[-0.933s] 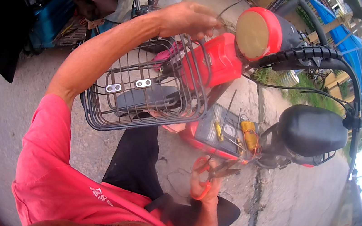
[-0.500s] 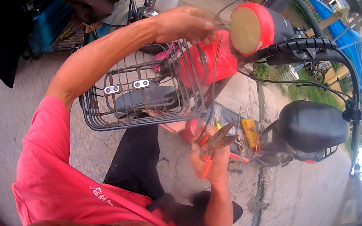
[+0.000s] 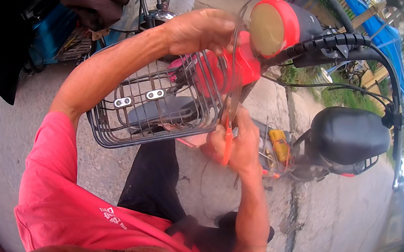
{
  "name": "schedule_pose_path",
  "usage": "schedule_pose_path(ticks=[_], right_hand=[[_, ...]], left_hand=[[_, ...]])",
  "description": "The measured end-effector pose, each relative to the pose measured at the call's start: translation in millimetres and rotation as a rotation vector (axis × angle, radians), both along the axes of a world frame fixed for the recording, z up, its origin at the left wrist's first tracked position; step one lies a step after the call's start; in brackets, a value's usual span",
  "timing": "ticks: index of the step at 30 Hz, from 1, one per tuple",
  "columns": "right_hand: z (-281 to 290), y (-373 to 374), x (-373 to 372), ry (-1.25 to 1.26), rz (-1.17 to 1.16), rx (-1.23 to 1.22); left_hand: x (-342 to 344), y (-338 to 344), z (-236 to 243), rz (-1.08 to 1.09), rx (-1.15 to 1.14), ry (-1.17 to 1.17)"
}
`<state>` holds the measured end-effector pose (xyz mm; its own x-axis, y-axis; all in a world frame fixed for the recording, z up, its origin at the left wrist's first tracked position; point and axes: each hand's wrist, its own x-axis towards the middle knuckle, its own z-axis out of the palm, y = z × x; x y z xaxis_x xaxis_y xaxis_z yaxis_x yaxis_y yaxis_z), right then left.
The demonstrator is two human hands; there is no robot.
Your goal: The person connects wires on a red electric bicycle by stripping insulation using shears and twisting the copper ends together by hand.
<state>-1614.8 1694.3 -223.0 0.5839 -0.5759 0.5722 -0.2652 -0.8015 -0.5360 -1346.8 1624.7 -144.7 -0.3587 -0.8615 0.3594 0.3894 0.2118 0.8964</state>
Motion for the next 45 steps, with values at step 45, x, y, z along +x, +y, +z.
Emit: schedule_pose_path(ticks=[45], right_hand=[[-191.7,61.7,-14.6,-0.677,-0.254,0.832]], left_hand=[[-11.0,19.2,20.9,0.261,-0.081,0.083]])
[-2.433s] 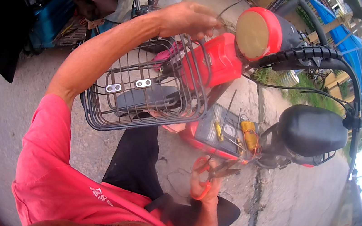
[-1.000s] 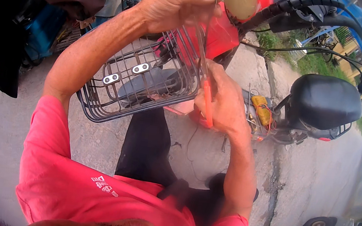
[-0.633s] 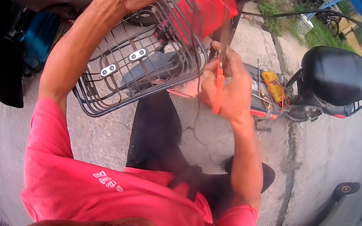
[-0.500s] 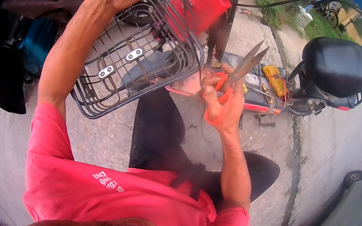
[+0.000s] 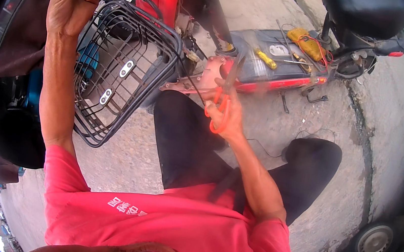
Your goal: The person connects wires on a red electric bicycle by stripping insulation using shears and twisting the copper ends together by hand.
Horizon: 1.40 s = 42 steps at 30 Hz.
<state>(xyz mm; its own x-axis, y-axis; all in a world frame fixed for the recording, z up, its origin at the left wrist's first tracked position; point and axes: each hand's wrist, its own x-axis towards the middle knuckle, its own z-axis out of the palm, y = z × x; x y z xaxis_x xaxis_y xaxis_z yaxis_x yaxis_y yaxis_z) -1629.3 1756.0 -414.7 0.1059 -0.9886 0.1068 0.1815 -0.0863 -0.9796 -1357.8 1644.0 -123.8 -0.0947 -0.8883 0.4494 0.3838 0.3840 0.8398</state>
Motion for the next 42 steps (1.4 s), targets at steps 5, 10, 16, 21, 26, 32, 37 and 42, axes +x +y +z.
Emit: schedule_pose_path(ticks=[5,10,16,21,26,32,37,42], right_hand=[[-5.6,0.3,-1.2,0.011,0.043,0.0],[-12.5,-1.9,2.9,0.029,0.073,-0.078],[-16.1,-3.0,5.6,-0.038,0.121,-0.068],[-14.4,-4.5,7.9,-0.042,0.149,-0.014],[-15.1,-8.4,8.9,0.061,0.15,-0.053],[-15.0,-8.4,7.9,0.074,0.164,-0.031],[-12.1,-7.6,8.6,-0.032,0.212,0.018],[-7.4,-7.9,8.4,-0.043,0.247,0.038]], left_hand=[[32.2,-24.5,-5.2,-0.276,0.005,0.012],[30.2,-25.6,-9.2,-0.249,0.01,0.044],[30.4,-26.8,-8.4,-0.313,0.044,0.052],[25.7,-25.1,-7.9,-0.349,0.034,0.033],[27.3,-25.7,-8.4,-0.343,0.048,0.022],[31.2,-26.8,-8.5,-0.296,0.065,0.029],[34.8,-29.1,-7.3,-0.33,0.065,0.018],[30.9,-27.9,-9.1,-0.282,0.06,0.029]])
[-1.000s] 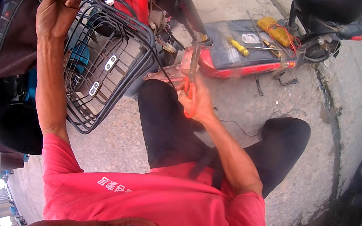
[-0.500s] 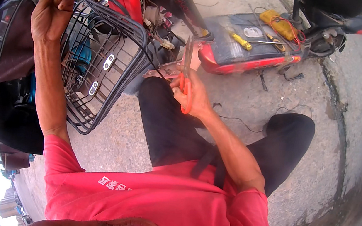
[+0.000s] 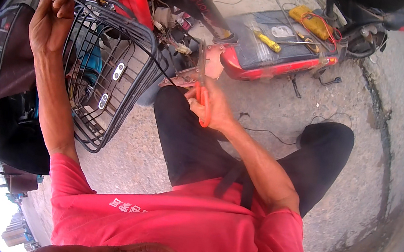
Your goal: The person connects wires on a red electric bicycle by stripping insulation using shears and twisting the copper ends together by hand.
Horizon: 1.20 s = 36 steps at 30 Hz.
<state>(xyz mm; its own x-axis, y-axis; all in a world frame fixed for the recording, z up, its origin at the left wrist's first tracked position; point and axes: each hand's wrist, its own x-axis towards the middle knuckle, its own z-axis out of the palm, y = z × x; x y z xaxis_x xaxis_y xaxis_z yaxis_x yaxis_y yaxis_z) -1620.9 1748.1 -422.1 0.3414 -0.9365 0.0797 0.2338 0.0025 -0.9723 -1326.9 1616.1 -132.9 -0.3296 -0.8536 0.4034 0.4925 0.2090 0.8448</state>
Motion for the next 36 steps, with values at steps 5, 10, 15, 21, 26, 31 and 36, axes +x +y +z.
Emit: schedule_pose_path(ticks=[5,10,15,21,26,31,36], right_hand=[[-5.2,-9.3,-1.4,0.051,-0.077,-0.044],[1.5,-36.2,-16.1,0.169,-0.13,0.119],[-21.7,-75.2,-18.3,0.406,-0.303,-0.35],[-12.2,-95.0,-4.2,0.088,-0.162,-0.262],[-8.0,-109.9,10.0,-0.13,-0.034,-0.166],[-0.9,-111.2,3.4,0.001,0.048,-0.215],[7.1,-104.2,4.4,-0.101,0.044,-0.133]], left_hand=[[2.1,-3.1,1.7,-0.059,0.007,0.007],[-0.6,2.1,4.5,-0.053,0.018,-0.002],[-3.3,3.0,6.3,-0.021,0.041,-0.036],[-4.5,5.6,4.0,0.038,0.055,-0.018],[-0.1,3.1,7.3,-0.103,0.095,0.003],[-1.9,4.6,6.8,-0.118,0.089,0.012],[-0.3,5.0,9.1,-0.112,0.088,0.005]])
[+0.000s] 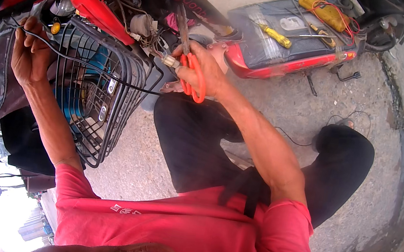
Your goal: The person connects wires on a red electric bicycle by stripping insulation using shears and twisting the copper ends together by hand.
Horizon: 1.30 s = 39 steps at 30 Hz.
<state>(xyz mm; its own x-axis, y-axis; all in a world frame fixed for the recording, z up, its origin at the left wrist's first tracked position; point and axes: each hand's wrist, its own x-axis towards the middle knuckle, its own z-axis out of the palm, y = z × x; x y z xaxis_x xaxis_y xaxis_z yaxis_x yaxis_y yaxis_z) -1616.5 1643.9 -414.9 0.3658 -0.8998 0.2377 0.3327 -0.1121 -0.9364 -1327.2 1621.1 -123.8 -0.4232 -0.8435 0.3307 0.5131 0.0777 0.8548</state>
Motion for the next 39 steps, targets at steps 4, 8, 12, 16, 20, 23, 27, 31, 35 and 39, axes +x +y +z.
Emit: schedule_pose_path(ticks=[4,8,12,16,20,23,27,31,35,39], right_hand=[[8.4,2.5,-9.8,-0.029,-0.037,0.049],[13.6,5.2,-14.1,-0.035,-0.029,0.002],[19.8,25.2,-13.5,-0.112,-0.043,-0.019],[22.4,38.6,-11.0,-0.246,0.074,0.152],[22.1,42.7,-6.7,-0.227,0.15,0.201],[21.7,41.5,-4.6,-0.242,0.095,0.132],[9.0,36.6,-6.7,-0.223,0.097,0.19],[-6.6,34.2,-9.5,-0.086,-0.111,0.069],[-17.7,36.9,-28.6,0.066,-0.149,0.087],[-21.6,50.2,-39.8,0.178,-0.057,0.078]], left_hand=[[0.3,-0.1,-0.5,0.017,-0.011,-0.016],[0.5,0.6,-0.9,0.042,-0.034,-0.027],[-0.2,0.2,0.0,0.059,-0.047,-0.038],[0.1,-0.7,-0.7,0.053,-0.053,-0.048],[-5.2,2.3,-0.8,0.143,-0.033,-0.044],[-3.9,2.5,-0.8,0.165,-0.032,-0.04],[-1.7,1.7,-1.0,0.144,-0.03,-0.034],[2.2,0.0,-0.2,0.074,-0.027,-0.03],[1.3,-0.2,-2.0,0.078,-0.013,-0.018],[4.4,-1.7,-3.6,0.103,-0.05,-0.026]])
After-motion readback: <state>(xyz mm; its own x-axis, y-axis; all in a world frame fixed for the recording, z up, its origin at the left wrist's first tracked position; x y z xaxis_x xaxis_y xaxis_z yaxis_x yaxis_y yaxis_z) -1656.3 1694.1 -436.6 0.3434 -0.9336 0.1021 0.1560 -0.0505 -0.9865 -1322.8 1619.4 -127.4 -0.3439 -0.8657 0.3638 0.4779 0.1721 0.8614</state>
